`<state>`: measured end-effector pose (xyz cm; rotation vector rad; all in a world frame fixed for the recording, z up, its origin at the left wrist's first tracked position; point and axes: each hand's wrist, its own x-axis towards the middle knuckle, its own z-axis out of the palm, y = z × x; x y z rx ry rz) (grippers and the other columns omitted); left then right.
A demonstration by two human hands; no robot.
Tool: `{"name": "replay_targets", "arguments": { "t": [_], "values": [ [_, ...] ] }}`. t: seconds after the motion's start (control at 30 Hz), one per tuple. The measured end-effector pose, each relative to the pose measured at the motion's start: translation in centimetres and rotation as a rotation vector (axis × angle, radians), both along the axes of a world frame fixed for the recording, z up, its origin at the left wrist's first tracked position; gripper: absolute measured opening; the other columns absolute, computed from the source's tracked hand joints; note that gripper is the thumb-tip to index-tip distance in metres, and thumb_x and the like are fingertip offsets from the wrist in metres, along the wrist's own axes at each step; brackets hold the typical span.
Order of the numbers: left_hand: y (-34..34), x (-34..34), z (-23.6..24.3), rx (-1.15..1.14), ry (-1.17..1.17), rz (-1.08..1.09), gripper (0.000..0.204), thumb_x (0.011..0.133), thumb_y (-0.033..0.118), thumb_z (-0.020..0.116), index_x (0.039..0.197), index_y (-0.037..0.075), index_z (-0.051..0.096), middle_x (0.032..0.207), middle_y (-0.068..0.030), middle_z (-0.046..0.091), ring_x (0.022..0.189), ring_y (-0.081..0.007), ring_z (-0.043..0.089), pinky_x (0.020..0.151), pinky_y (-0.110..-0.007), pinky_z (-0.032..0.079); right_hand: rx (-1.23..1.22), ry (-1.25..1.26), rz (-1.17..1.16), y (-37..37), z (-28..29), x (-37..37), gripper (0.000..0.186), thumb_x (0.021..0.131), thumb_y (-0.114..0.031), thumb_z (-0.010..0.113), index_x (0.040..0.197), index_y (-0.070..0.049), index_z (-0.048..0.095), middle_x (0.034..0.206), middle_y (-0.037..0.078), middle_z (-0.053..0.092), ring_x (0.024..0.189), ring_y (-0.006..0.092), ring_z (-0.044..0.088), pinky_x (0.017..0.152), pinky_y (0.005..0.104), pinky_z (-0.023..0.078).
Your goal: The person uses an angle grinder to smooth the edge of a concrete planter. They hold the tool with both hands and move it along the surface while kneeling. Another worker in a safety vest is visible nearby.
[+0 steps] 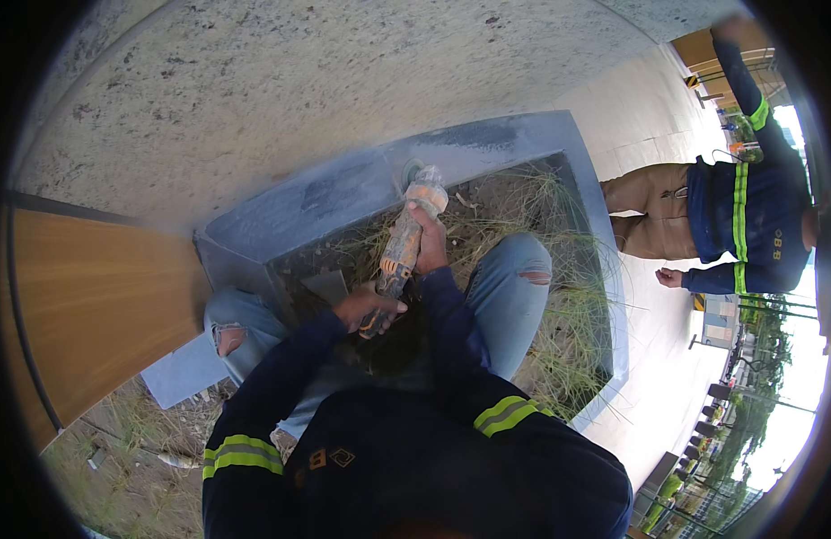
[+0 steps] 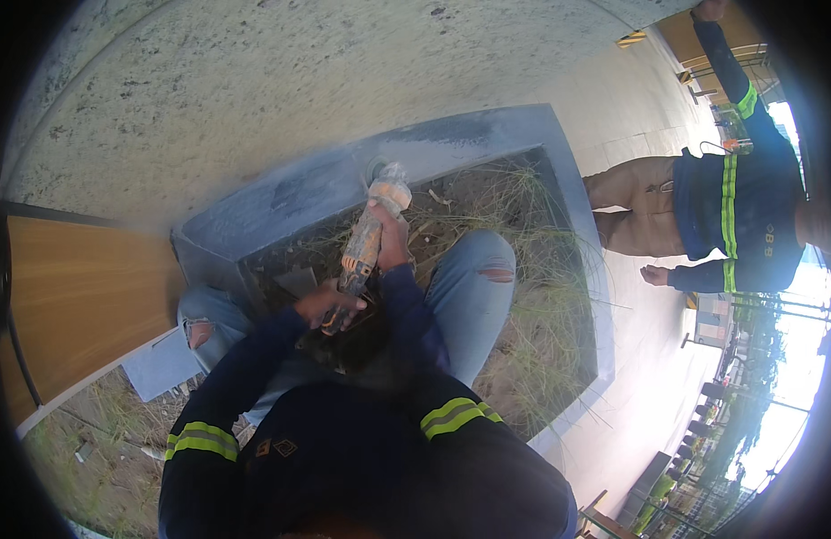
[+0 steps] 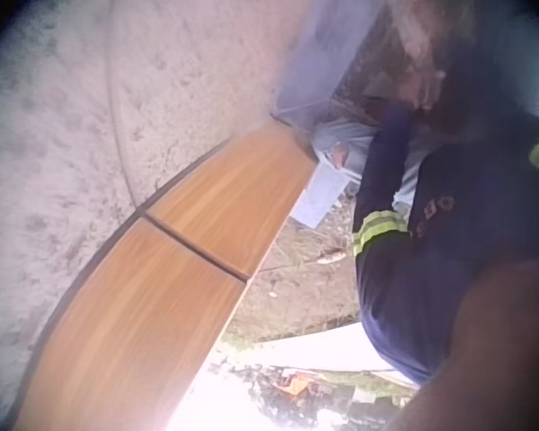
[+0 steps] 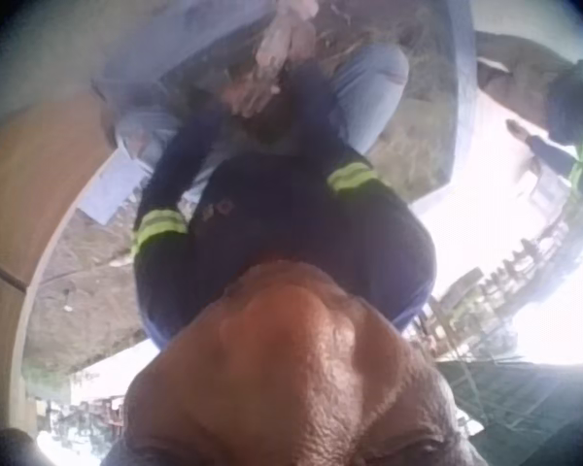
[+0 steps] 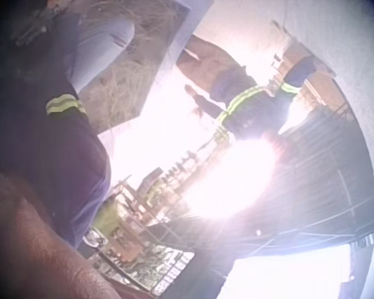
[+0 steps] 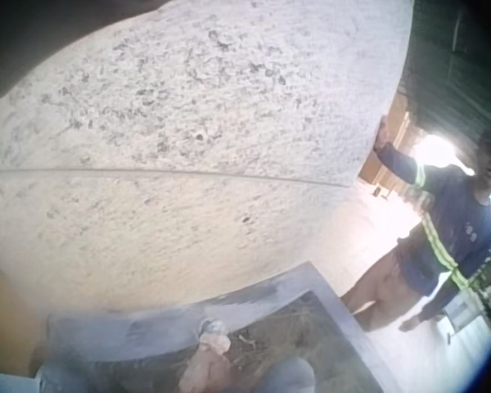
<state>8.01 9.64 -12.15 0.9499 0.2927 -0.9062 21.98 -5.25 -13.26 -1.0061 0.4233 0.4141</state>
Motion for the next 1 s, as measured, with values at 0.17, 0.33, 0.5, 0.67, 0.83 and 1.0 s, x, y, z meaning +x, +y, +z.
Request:
{"name": "replay_targets", "arguments": {
  "t": [0.17,0.33,0.5,0.67,0.83,1.0],
  "values": [
    [0.2,-0.5,0.0,0.06,-0.068,0.001,0.062,0.082,0.025,0.087,0.127,0.001,0.053,0.093,-0.0087,0.068,0.076,-0.0179,0.07,0.063,-0.034,0.058,-0.131,-0.126,-0.04,0.4,0.4,0.3,0.036,0.088,-0.016,0.08,0.117,0.001,0.067,0.094,0.006,0.068,0.075,0.0211,0.069,0.066,0.0379,0.057],
    [-0.5,-0.4,-0.3,0.465,-0.309,0.089,0.07,0.079,0.032,0.09,0.131,-0.002,0.058,0.101,-0.011,0.072,0.079,-0.0182,0.072,0.07,-0.034,0.058,-0.208,-0.124,-0.09,0.9,1.1,0.3,0.033,0.087,-0.013,0.08,0.115,0.0,0.069,0.096,0.004,0.069,0.077,0.0181,0.068,0.067,0.0362,0.055],
    [-4.6,2.1,1.3,0.517,-0.296,0.155,0.057,0.079,0.034,0.088,0.118,-0.002,0.067,0.09,-0.0101,0.073,0.074,-0.0179,0.072,0.07,-0.034,0.057,-0.455,-0.274,-0.161,-1.7,2.3,1.8,0.027,0.087,-0.016,0.08,0.108,-0.001,0.071,0.093,0.004,0.07,0.074,0.0163,0.067,0.064,0.0375,0.053],
    [-9.2,6.0,3.0,0.358,-0.428,0.307,0.053,0.078,0.039,0.086,0.104,-0.005,0.07,0.08,-0.0124,0.073,0.062,-0.0196,0.07,0.062,-0.036,0.056,-0.592,-0.222,0.02,-5.1,9.4,6.1,0.028,0.083,-0.021,0.081,0.102,-0.003,0.072,0.086,0.005,0.069,0.068,0.0176,0.066,0.061,0.0378,0.054],
    [-14.7,10.0,8.0,0.181,-0.416,0.32,0.051,0.079,0.036,0.087,0.103,-0.005,0.069,0.079,-0.0112,0.071,0.064,-0.0165,0.069,0.061,-0.034,0.056,-0.817,-0.175,0.048,-9.6,16.6,10.2,0.029,0.082,-0.025,0.081,0.099,-0.003,0.071,0.08,0.005,0.066,0.064,0.0195,0.065,0.06,0.0389,0.056],
    [-17.8,14.5,8.5,0.209,-0.441,0.317,0.052,0.081,0.032,0.088,0.105,-0.008,0.066,0.083,-0.009,0.07,0.062,-0.0123,0.066,0.056,-0.031,0.056,-0.784,-0.191,0.023,-11.9,18.1,13.7,0.031,0.082,-0.027,0.081,0.096,-0.001,0.069,0.079,0.005,0.065,0.064,0.0197,0.065,0.059,0.0386,0.054]
  ]
}}
